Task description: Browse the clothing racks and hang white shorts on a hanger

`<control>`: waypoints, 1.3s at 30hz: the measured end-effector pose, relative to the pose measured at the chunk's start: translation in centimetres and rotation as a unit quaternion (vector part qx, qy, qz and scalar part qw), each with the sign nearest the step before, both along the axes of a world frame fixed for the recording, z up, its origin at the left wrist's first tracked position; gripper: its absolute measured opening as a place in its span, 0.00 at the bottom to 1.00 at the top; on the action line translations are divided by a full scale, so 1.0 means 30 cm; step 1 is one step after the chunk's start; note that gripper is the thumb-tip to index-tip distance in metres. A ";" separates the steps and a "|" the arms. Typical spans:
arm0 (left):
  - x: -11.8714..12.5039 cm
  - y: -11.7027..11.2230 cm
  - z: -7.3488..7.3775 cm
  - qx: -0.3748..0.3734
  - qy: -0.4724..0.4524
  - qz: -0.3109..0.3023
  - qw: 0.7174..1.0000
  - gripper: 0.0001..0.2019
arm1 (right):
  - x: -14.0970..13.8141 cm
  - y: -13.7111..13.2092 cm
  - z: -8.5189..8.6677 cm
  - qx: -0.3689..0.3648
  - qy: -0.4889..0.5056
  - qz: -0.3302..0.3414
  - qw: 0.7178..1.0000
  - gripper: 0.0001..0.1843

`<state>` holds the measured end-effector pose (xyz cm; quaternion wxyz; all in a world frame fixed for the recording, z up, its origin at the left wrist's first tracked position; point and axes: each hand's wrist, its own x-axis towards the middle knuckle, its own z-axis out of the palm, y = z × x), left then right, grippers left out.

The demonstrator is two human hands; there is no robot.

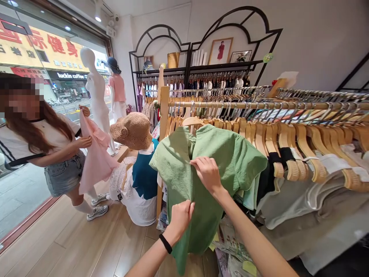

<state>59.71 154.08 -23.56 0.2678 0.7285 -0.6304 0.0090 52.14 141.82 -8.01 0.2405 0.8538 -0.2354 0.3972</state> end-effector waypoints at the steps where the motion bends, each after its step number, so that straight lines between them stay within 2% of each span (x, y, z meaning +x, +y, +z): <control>1: 0.003 -0.001 -0.001 -0.005 -0.001 0.001 1.000 0.14 | 0.013 -0.022 0.028 0.003 0.004 -0.010 1.000 0.09; 14: 0.039 -0.033 0.043 -0.042 -0.026 0.001 0.999 0.14 | 0.158 -0.308 0.359 0.126 0.020 -0.067 0.990 0.08; 20: 0.044 -0.032 0.061 -0.049 -0.008 -0.002 0.999 0.13 | 0.175 -0.412 0.472 0.141 0.008 -0.098 0.985 0.06; 27: 0.049 -0.043 0.105 -0.030 -0.007 -0.016 0.999 0.15 | 0.178 -0.476 0.507 0.176 -0.003 -0.077 0.981 0.06; 30: 0.041 -0.040 0.099 0.004 -0.008 -0.023 1.000 0.15 | 0.163 -0.491 0.499 0.213 0.015 -0.064 0.975 0.08; 34: 0.038 -0.034 0.085 0.046 -0.013 -0.029 0.998 0.14 | 0.133 -0.513 0.477 0.223 0.046 -0.032 0.973 0.07; 39: 0.039 -0.037 0.084 0.039 -0.003 -0.027 0.999 0.14 | 0.136 -0.531 0.453 0.229 -0.009 0.013 0.973 0.07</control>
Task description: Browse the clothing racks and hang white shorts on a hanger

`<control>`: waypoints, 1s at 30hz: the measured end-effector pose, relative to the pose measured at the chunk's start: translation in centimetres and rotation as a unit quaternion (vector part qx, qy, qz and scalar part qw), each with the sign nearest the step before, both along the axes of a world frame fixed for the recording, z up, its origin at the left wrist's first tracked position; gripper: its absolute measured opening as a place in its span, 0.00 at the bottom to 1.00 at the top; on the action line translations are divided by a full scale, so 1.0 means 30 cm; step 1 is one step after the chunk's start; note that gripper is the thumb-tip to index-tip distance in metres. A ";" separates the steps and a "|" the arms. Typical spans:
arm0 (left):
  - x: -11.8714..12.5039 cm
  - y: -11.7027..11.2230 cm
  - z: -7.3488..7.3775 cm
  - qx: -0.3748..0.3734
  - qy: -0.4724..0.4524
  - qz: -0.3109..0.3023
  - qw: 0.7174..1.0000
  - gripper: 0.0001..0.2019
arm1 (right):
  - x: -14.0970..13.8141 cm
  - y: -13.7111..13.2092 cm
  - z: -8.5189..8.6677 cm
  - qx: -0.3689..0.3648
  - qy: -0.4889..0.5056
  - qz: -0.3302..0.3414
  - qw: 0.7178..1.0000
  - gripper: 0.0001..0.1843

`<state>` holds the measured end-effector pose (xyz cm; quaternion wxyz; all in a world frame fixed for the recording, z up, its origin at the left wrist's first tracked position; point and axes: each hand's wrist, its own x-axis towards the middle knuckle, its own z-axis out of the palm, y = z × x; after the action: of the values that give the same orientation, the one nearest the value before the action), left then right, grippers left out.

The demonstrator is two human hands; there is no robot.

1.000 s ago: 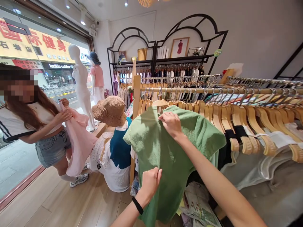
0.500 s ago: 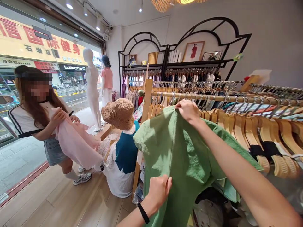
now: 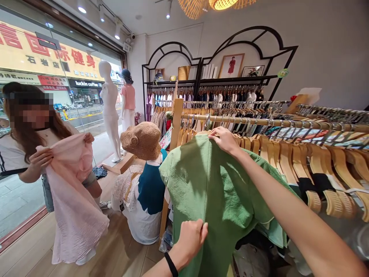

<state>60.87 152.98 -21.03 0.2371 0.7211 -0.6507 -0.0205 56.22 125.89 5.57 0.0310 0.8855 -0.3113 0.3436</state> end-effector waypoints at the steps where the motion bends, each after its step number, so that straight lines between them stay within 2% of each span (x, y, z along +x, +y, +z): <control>1: 0.000 -0.002 0.003 0.001 -0.001 0.001 1.000 0.14 | 0.005 -0.002 -0.002 -0.001 -0.010 0.003 1.000 0.07; 6: 0.000 -0.008 0.018 0.007 -0.010 0.012 1.000 0.14 | 0.025 0.003 0.005 -0.001 -0.030 -0.022 0.999 0.06; 10: 0.000 -0.005 0.006 -0.003 -0.004 0.006 1.000 0.14 | 0.046 0.017 0.036 0.005 -0.064 -0.041 0.997 0.06; 14: 0.009 -0.002 -0.029 0.010 -0.002 0.008 1.000 0.14 | 0.048 0.008 0.066 0.027 -0.030 0.001 0.999 0.05; 18: 0.015 0.001 -0.055 0.033 -0.003 0.013 0.999 0.14 | 0.007 -0.033 0.076 0.114 0.001 0.038 0.993 0.14; 21: 0.011 0.005 -0.064 0.043 0.011 0.014 0.999 0.15 | -0.010 -0.065 0.077 0.144 -0.025 0.002 0.989 0.21; 26: 0.006 0.006 -0.060 0.053 0.020 0.009 0.998 0.15 | 0.034 -0.107 0.080 0.146 0.114 -0.037 0.982 0.22; 28: 0.004 0.006 -0.050 0.061 0.019 0.007 0.998 0.15 | 0.051 -0.115 0.085 0.161 0.135 -0.037 0.977 0.20; 30: 0.001 0.007 -0.033 0.069 0.017 0.006 0.997 0.16 | 0.054 -0.114 0.095 0.206 0.128 -0.023 0.970 0.19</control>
<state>60.90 153.19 -22.03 0.1983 0.7394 -0.6390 -0.0758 57.84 122.47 8.40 -0.1049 0.9018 -0.3893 0.1554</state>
